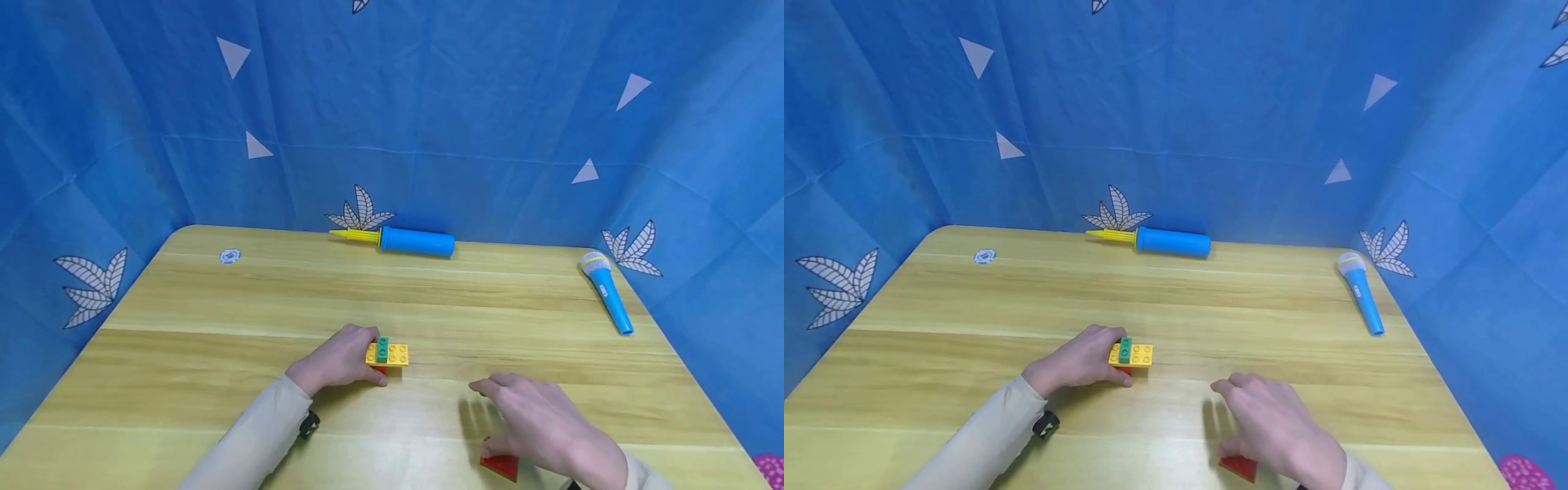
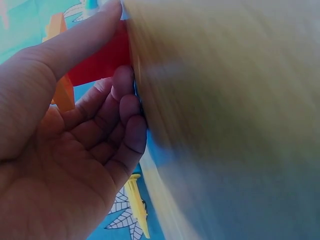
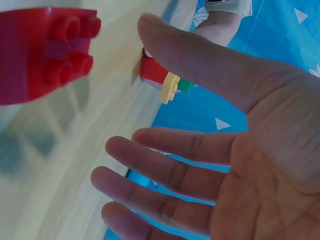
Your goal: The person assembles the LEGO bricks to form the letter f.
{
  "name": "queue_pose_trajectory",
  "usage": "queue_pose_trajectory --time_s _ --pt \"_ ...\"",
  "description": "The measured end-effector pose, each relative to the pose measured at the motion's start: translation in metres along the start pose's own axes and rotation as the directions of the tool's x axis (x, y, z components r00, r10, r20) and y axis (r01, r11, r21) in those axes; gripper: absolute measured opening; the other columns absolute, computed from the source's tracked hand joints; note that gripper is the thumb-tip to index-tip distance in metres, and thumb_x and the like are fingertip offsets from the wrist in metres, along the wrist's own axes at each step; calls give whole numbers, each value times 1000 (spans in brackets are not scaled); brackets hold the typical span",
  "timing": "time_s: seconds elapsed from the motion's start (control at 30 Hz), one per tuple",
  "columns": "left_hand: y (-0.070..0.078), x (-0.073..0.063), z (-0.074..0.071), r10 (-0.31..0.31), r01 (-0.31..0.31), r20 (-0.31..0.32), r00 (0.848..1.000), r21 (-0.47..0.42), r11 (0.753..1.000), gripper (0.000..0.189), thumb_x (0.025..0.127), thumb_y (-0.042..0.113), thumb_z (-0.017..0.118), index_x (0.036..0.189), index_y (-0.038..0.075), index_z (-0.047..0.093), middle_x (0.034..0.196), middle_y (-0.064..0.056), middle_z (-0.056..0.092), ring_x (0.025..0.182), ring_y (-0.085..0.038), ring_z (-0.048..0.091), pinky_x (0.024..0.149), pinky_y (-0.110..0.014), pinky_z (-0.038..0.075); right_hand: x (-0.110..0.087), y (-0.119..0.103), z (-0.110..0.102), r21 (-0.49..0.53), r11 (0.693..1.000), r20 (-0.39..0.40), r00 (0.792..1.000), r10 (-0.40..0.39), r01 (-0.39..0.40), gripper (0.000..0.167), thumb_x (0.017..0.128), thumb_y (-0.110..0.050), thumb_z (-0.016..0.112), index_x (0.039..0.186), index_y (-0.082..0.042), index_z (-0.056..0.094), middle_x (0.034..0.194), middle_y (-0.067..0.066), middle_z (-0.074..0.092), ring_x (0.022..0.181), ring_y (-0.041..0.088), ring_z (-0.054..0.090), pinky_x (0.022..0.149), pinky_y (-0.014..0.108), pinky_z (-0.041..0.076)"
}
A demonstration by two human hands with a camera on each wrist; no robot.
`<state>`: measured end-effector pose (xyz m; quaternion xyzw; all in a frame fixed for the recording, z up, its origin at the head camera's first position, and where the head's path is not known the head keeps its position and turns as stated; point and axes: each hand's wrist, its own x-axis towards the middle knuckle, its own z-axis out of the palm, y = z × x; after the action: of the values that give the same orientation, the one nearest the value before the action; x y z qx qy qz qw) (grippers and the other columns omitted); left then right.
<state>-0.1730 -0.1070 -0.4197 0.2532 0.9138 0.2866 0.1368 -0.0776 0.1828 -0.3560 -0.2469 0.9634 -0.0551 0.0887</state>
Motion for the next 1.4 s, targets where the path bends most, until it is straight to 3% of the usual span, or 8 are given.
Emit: queue_pose_trajectory --time_s 0.17,0.43,0.67,0.97,1.13,1.4 --pt "0 0 1 -5 5 1 1000 -10 1000 51 71 31 91 103 5 61 85 5 58 78 -15 51 72 -31 46 -9 2 8 17 997 59 996 72 -73 79 61 -46 91 125 -10 64 108 -4 65 89 17 63 61 37 49" --pt "0 0 1 -7 7 -4 1000 6 1000 51 70 31 91 102 6 61 86 4 59 79 -16 52 73 -32 47 -18 6 23 87 985 107 984 140 -150 75 60 -41 93 122 -11 63 106 -5 62 81 12 55 69 39 50" --pt "1 1 0 -14 14 -3 1000 6 1000 54 70 31 91 105 3 61 87 3 59 80 -17 52 75 -34 47 -17 9 28 254 940 188 965 182 -227 67 60 -33 95 115 -10 64 97 -2 60 75 16 52 65 34 50" --pt "1 0 0 -25 25 1 1000 5 1000 55 71 30 91 107 3 60 86 3 57 80 -18 50 72 -34 45 -21 9 36 320 903 248 946 211 -285 58 62 -26 94 108 -9 64 85 -2 55 74 17 51 61 30 48" --pt "0 0 1 -28 28 2 1000 5 1000 55 71 30 91 107 3 60 86 3 57 81 -18 49 73 -34 44 -22 11 39 352 893 244 949 202 -280 47 64 -18 92 101 -9 64 81 -3 53 72 17 51 59 28 46" --pt "0 1 0 -31 31 3 1000 1 1000 52 71 30 91 104 4 60 86 3 57 80 -18 49 72 -35 44 -22 15 41 349 913 194 969 152 -212 36 68 -9 89 94 -10 64 77 -5 53 70 15 51 60 27 47"
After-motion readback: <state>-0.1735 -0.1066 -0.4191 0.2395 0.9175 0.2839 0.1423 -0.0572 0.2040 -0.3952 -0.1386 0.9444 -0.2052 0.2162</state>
